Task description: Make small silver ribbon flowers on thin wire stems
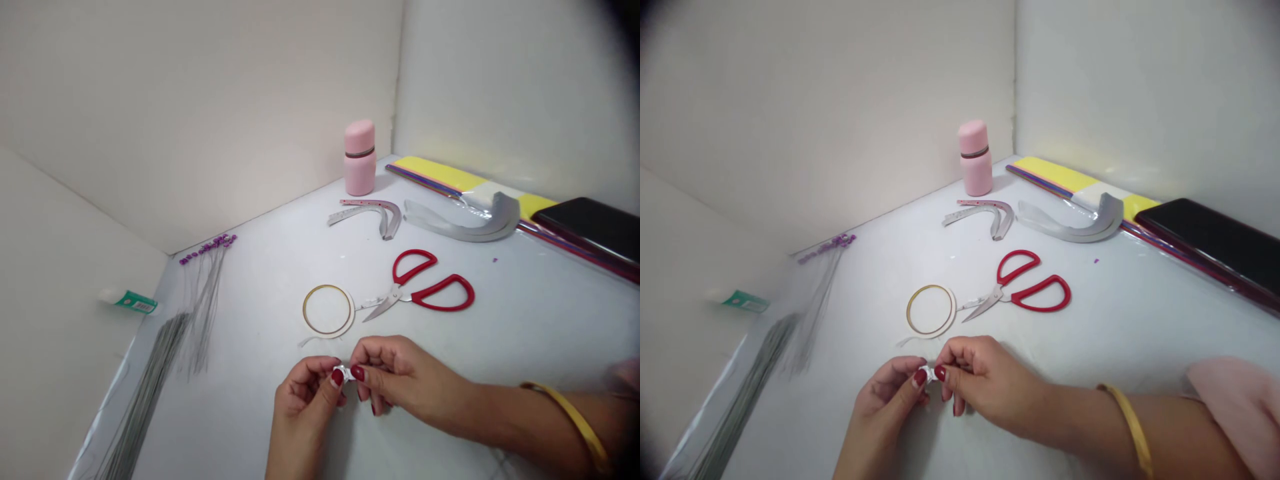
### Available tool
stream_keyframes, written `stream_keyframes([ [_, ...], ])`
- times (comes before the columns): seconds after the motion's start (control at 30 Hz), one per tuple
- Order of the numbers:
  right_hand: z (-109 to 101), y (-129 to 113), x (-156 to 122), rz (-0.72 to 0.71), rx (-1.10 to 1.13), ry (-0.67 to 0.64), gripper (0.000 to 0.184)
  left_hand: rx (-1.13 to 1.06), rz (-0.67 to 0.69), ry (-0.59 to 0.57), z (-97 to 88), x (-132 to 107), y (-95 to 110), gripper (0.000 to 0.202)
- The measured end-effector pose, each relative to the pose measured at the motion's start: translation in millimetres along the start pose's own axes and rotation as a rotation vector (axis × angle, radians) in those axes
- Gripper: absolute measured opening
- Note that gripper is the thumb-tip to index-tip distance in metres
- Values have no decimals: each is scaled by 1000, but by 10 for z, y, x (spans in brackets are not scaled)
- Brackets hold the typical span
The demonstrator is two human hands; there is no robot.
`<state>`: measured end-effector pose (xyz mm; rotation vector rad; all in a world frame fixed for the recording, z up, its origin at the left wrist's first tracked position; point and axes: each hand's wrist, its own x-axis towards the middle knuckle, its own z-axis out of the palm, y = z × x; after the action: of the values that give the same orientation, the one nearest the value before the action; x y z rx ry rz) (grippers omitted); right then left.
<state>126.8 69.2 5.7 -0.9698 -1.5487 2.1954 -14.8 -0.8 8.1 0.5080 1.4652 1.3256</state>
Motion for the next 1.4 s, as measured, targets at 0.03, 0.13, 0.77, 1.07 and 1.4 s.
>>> stream_keyframes([
  [0.03, 1, 1, 1, 1, 2, 5, 18, 20, 4, 2, 3, -6, 3, 19],
  [0.13, 3, 1, 2, 15, 9, 12, 18, 48, -1, 4, 10, -21, 8, 21],
  [0.77, -28, -29, 9, 28, 49, -18, 16, -119, -94, -31, 24, -4, 20, 26],
  [1.07, -24, 9, 17, -13, 54, -43, 13, -160, -169, 49, 30, -8, -18, 28],
  [1.4, -26, 31, 26, -40, 35, -62, 12, -180, -169, 40, 47, -1, -7, 26],
])
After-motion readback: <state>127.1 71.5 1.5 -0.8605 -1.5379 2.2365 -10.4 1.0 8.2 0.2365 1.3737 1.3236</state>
